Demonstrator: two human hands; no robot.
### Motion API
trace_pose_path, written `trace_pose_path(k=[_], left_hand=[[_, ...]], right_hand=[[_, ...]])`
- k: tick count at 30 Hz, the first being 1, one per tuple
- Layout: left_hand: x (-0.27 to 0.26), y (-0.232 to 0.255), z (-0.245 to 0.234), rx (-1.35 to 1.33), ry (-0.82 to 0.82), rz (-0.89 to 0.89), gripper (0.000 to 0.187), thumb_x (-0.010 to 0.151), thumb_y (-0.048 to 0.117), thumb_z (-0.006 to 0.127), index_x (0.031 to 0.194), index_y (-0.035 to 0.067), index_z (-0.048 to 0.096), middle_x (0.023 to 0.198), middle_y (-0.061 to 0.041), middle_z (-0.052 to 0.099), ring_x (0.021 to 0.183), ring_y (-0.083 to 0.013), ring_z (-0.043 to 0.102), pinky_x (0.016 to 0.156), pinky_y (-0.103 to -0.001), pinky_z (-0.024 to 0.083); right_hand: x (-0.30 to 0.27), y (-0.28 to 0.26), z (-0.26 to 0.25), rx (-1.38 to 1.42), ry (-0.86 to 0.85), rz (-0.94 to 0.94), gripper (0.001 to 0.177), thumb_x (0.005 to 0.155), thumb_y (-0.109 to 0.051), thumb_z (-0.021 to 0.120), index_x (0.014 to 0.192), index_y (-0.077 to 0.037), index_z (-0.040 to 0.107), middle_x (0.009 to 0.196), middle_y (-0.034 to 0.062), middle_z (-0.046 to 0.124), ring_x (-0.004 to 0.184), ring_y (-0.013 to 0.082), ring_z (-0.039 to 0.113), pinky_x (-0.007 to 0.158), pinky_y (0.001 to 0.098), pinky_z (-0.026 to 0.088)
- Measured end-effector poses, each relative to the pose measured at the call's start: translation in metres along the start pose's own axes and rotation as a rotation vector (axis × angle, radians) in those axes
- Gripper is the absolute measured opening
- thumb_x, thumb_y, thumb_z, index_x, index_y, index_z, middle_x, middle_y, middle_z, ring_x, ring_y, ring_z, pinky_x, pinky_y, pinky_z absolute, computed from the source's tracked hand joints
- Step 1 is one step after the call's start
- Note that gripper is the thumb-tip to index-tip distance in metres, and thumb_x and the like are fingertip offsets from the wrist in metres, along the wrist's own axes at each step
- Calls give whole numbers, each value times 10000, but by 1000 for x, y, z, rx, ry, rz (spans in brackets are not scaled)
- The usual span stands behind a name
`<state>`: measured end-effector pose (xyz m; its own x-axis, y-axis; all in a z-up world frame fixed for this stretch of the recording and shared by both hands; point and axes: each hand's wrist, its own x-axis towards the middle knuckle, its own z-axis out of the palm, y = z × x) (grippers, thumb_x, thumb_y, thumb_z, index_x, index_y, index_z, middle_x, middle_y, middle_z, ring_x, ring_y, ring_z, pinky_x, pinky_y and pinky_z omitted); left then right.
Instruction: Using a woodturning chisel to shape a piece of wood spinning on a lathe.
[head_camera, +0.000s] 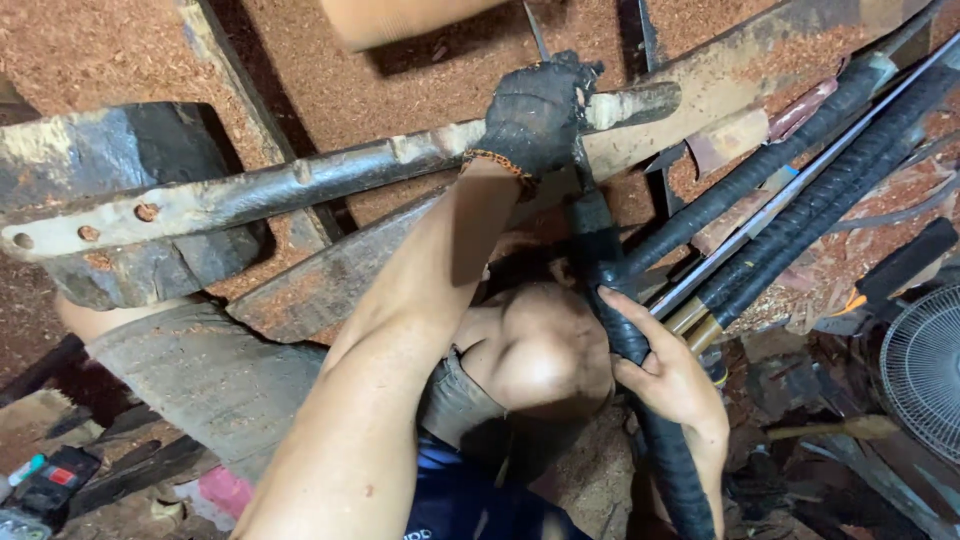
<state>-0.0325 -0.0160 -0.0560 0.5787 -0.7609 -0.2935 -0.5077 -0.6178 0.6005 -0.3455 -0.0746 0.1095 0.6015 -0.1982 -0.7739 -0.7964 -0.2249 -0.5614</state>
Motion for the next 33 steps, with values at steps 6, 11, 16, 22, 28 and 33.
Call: trace_pose_path(k=[6,11,16,22,28,33], left_hand=[[4,-14,21,175,3,115,207,1029,94,510,1185,17,623,1004,-154,720,905,-302,738,776,-443,586],[-20,2,-15,-119,156,227,336,922,99,553,1244,98,651,1137,-161,702,1018,-354,705,864,-458,566],[-23,3,-15,-109,274,293,352,915,105,579,1252,144,672,1174,-158,699,1044,-378,688,874,-485,549],[-22,3,-16,-58,212,199,422,825,152,629,1244,131,671,1123,-175,700,1023,-383,680,856,-500,539],[-27,11,-26,-15,241,189,405,835,109,594,1229,133,687,1048,-162,719,951,-381,702,808,-499,557],[-25,7,-19,-32,226,143,301,868,137,609,1151,144,710,1090,-150,726,968,-368,707,836,-486,563]], right_hand=[[2,-5,21,85,32,-168,851,706,199,520,1512,-65,457,1570,95,498,1305,171,517,1016,267,391],[10,19,43,77,91,-329,837,694,224,472,1498,-10,472,1568,141,501,1497,247,419,1235,338,267],[15,20,30,167,46,-268,783,742,188,563,1491,-13,460,1571,134,484,1468,244,432,1195,334,316],[24,31,-12,169,-111,-345,758,756,129,604,1487,12,440,1603,134,433,1465,223,411,1165,335,349],[32,50,-27,53,-164,-193,746,787,83,658,1507,12,479,1585,117,494,1112,262,596,924,355,505],[27,47,-5,332,-133,-235,809,739,120,629,1511,19,410,1579,142,453,1388,224,490,1151,345,388]])
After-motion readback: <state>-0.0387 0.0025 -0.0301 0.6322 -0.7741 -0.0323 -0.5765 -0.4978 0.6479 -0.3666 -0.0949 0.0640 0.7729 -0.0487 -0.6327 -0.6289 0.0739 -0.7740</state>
